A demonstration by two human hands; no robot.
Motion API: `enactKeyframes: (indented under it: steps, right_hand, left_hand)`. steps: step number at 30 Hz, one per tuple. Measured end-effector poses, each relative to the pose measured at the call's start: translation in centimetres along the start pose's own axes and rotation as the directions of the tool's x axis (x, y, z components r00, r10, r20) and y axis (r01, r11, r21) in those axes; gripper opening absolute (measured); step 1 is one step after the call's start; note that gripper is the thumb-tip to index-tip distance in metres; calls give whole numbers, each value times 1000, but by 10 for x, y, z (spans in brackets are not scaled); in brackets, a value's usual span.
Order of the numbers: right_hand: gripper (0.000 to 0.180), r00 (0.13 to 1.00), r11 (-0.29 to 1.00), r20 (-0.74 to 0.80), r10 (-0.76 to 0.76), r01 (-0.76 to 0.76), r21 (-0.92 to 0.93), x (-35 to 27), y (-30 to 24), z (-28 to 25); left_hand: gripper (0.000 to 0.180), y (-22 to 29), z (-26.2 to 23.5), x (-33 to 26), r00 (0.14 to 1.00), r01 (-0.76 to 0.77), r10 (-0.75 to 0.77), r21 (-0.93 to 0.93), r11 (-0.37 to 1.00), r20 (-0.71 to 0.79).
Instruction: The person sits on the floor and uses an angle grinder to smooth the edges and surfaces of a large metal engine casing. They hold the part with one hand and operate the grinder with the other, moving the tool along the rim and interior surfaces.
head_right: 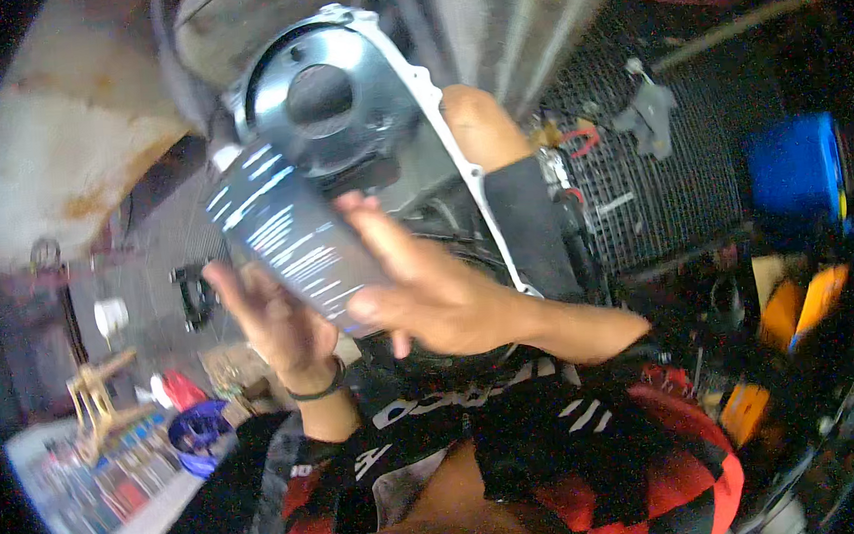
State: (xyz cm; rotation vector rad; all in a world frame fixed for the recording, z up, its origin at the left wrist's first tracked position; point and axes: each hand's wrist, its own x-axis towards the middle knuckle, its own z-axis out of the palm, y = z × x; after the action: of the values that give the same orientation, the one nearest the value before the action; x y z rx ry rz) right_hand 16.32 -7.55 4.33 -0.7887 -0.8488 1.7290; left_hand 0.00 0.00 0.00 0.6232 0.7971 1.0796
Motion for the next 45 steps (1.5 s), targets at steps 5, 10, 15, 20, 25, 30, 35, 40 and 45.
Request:
enactKeyframes:
  steps: [5,10,15,20,25,30,35,40,45]
  right_hand:
    - [77,872,744,170,-458,481,-463,27,30,15]
    - [54,823,811,-60,-566,541,-224,-18,-2,-19]
    - [37,451,818,-684,-573,264,-511,-55,17,-143]
    - [23,429,780,-903,-16,-559,-280,-156,208,-314]
    - [43,694,400,-713,-103,-627,-668,-194,313,-306]
    - [49,615,238,-788,-18,-763,-601,-208,287,-282]
    - [54,588,140,-809,-3,-801,-582,-228,267,-282]
    - [60,574,102,-818,9,-815,-571,-233,254,-275]
    - [66,553,96,-833,-8,-829,-551,-232,248,-267]
  left_hand:
    - [85,43,-18,-7,902,210,-80,-269,940,424]
    - [82,46,-62,-10,763,473,22,-581,662,646]
    - [80,78,-143,-4,932,-102,167,-212,972,320]
    - [86,27,-263,14,940,-87,95,38,995,-327]
    - [73,-59,-359,-22,881,7,-93,-182,983,-465]
    - [64,-117,-408,25,851,72,-127,-126,989,-510]
    - [66,-171,-435,7,791,174,-234,-157,972,-565]
    - [62,-177,-446,8,786,225,-229,-78,971,-574]
    - [58,-172,-447,21,782,252,-228,-41,967,-580]
